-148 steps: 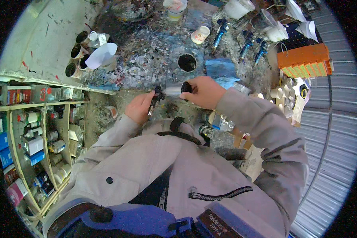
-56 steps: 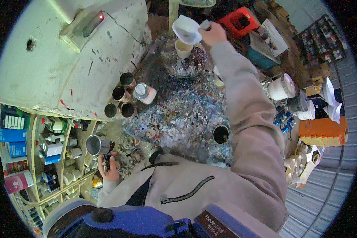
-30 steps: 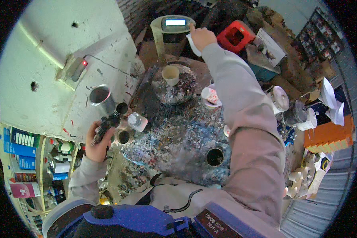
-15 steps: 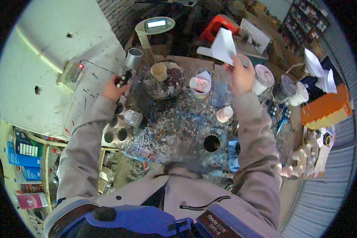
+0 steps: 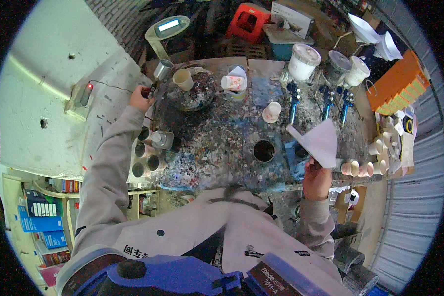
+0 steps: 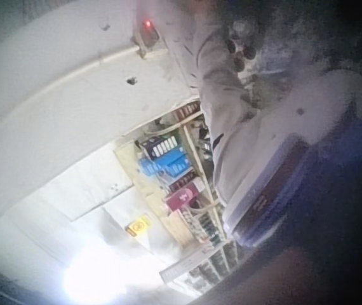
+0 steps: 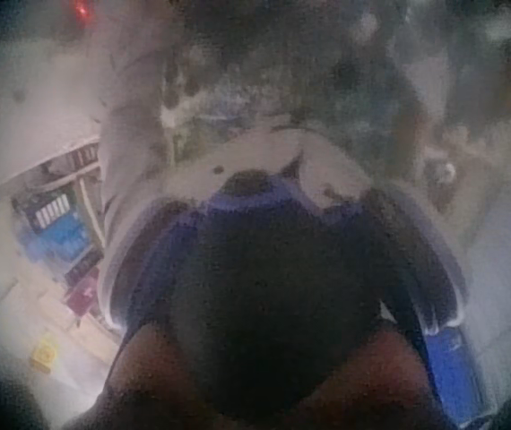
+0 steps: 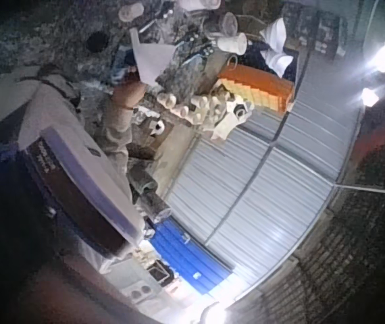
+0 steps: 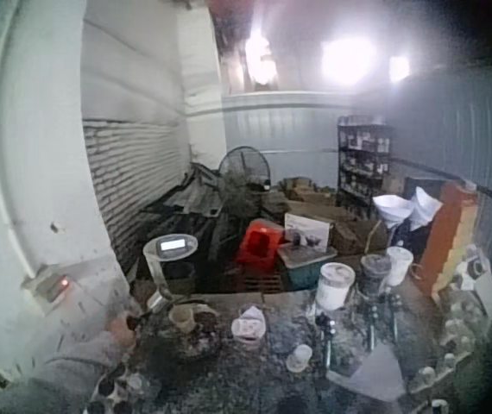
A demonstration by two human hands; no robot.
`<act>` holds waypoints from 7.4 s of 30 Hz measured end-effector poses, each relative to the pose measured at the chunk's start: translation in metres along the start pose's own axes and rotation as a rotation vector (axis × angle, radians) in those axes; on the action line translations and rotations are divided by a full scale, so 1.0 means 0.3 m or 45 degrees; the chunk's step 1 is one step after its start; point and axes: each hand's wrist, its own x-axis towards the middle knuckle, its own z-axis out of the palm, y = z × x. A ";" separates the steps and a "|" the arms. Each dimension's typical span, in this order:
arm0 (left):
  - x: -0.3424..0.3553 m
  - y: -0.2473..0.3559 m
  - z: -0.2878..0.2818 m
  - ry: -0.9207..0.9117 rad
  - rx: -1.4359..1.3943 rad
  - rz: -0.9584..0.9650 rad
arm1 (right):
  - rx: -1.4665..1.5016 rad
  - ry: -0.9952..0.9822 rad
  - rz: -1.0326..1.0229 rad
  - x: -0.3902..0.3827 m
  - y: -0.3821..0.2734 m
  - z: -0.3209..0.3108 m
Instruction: The person sprays paint onto a car's hood using a spray gun, then walks to a workbench to clean the gun and prepare a new paint mixture. The person pours liquid into the spray gun cup and stirs it with a stick.
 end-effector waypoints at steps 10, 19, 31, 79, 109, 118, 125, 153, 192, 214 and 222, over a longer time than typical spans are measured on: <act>0.020 -0.017 0.021 -0.019 -0.059 -0.029 | -0.089 0.236 -0.214 -0.161 -0.072 -0.099; 0.038 0.037 -0.018 0.084 0.505 0.049 | -0.114 0.168 -0.254 -0.207 -0.112 -0.176; 0.064 0.022 -0.017 0.031 0.442 -0.012 | -0.069 0.168 -0.250 -0.213 -0.118 -0.193; -2.535 1.784 1.170 -2.112 -0.909 1.098 | 0.640 1.990 -1.262 -2.711 -0.015 -1.227; -3.755 2.430 1.881 -1.037 0.348 3.022 | 2.004 3.653 -1.094 -3.091 1.568 -0.331; -3.886 2.588 1.738 -0.675 0.334 3.507 | 2.180 3.618 -1.046 -3.080 1.634 -0.381; -3.903 2.642 1.613 -0.488 0.054 3.756 | 2.126 3.644 -1.086 -3.125 1.664 -0.502; -2.799 1.889 1.333 -1.858 -0.856 1.098 | -0.712 2.206 -0.882 -2.706 -0.454 -1.581; -1.375 1.086 0.864 -1.020 -1.342 0.456 | -2.091 -1.432 -0.968 -0.177 -0.763 0.045; -1.207 1.260 0.949 -0.800 -1.409 0.062 | -1.901 -1.798 -1.139 0.335 -0.806 0.147; -1.220 1.213 0.885 -0.599 -1.485 -0.252 | -1.732 -1.322 -0.953 0.364 -0.811 0.202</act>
